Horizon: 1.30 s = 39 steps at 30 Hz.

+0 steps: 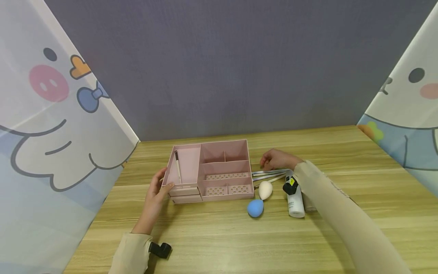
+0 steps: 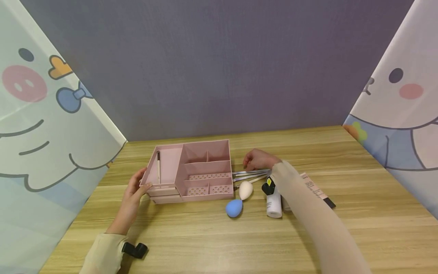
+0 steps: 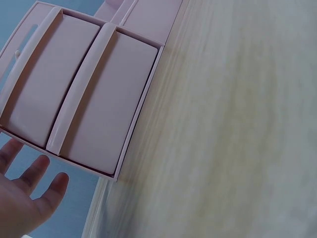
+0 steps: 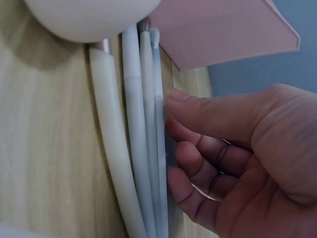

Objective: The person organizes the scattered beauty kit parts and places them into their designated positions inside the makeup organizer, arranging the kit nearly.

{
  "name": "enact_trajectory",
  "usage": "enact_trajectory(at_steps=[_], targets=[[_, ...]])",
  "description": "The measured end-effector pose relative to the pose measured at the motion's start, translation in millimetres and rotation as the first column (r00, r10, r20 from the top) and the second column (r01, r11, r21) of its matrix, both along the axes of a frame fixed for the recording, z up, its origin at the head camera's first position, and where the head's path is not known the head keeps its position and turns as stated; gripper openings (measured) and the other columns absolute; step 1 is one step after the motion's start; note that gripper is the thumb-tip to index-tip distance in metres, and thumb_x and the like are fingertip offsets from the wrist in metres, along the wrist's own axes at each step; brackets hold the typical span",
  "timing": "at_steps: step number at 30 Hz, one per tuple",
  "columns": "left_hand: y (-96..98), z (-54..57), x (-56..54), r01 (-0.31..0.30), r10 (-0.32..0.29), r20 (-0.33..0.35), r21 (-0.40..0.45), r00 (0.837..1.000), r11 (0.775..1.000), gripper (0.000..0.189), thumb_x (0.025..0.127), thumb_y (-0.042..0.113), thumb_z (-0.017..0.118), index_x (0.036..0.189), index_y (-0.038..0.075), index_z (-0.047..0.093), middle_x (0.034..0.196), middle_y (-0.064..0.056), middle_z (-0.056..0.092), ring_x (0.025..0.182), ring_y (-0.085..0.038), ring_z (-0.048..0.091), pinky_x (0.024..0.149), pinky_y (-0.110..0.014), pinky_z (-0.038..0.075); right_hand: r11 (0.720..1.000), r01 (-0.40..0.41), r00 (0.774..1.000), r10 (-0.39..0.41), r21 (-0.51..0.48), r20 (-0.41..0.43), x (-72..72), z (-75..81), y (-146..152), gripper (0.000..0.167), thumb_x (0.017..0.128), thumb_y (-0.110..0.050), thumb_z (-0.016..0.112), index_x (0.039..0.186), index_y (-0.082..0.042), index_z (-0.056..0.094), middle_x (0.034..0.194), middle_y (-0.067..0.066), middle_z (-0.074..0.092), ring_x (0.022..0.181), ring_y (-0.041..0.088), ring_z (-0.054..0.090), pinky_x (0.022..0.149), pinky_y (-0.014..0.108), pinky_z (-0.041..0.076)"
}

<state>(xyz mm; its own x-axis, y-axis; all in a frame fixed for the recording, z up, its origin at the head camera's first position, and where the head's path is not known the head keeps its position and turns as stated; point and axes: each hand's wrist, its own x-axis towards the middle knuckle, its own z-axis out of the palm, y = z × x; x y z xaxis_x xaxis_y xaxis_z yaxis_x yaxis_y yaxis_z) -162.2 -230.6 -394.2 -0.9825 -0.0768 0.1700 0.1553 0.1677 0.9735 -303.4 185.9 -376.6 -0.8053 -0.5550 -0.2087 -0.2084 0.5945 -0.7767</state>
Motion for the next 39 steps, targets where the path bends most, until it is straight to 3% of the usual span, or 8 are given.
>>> enact_trajectory(at_steps=[9, 15, 26, 39], targets=[[0.8, -0.9, -1.1, -0.002, 0.002, -0.002, 0.008, 1.000, 1.000, 0.056, 0.099, 0.005, 0.052, 0.151, 0.004, 0.032, 0.150, -0.012, 0.033, 0.126, -0.017, 0.038, 0.095, -0.018, 0.036, 0.998, -0.047, 0.998, 0.049, 0.046, -0.037, -2.0, -1.9, 0.2, 0.017, 0.086, 0.004, 0.068, 0.102, 0.010, 0.065, 0.088, 0.011, 0.065, 0.076, 0.017, 0.056, 0.075, 0.037, 0.050], [1.9, 0.0, -0.8, -0.001, 0.001, 0.004, 0.009, 1.000, 1.000, 0.056, 0.099, 0.006, 0.052, 0.152, 0.005, 0.031, 0.151, -0.013, 0.033, 0.126, -0.018, 0.037, 0.095, -0.019, 0.036, 0.992, -0.057, 0.995, 0.066, 0.108, -0.078, -5.8, -4.5, -2.4, 0.010, 0.085, 0.004, 0.068, 0.096, 0.005, 0.068, 0.083, 0.006, 0.065, 0.074, 0.015, 0.055, 0.070, 0.031, 0.047], [3.0, 1.1, -1.3, -0.010, 0.010, 0.010, 0.008, 1.000, 1.000, 0.057, 0.099, 0.005, 0.052, 0.152, 0.004, 0.030, 0.152, -0.013, 0.031, 0.128, -0.018, 0.036, 0.095, -0.018, 0.035, 0.970, -0.127, 0.968, 0.166, 0.206, -0.188, -8.2, -1.6, -9.1, 0.010, 0.080, 0.006, 0.072, 0.090, 0.005, 0.069, 0.078, 0.002, 0.064, 0.070, 0.011, 0.054, 0.067, 0.028, 0.047], [2.3, 0.1, -1.8, -0.016, 0.016, 0.010, 0.009, 1.000, 1.000, 0.057, 0.099, 0.005, 0.052, 0.151, 0.004, 0.031, 0.151, -0.012, 0.032, 0.128, -0.017, 0.036, 0.095, -0.018, 0.035, 0.949, -0.165, 0.951, 0.224, 0.268, -0.211, -3.5, 6.2, -15.9, 0.010, 0.079, 0.008, 0.070, 0.087, 0.005, 0.066, 0.075, 0.003, 0.060, 0.068, 0.012, 0.049, 0.065, 0.028, 0.044]])
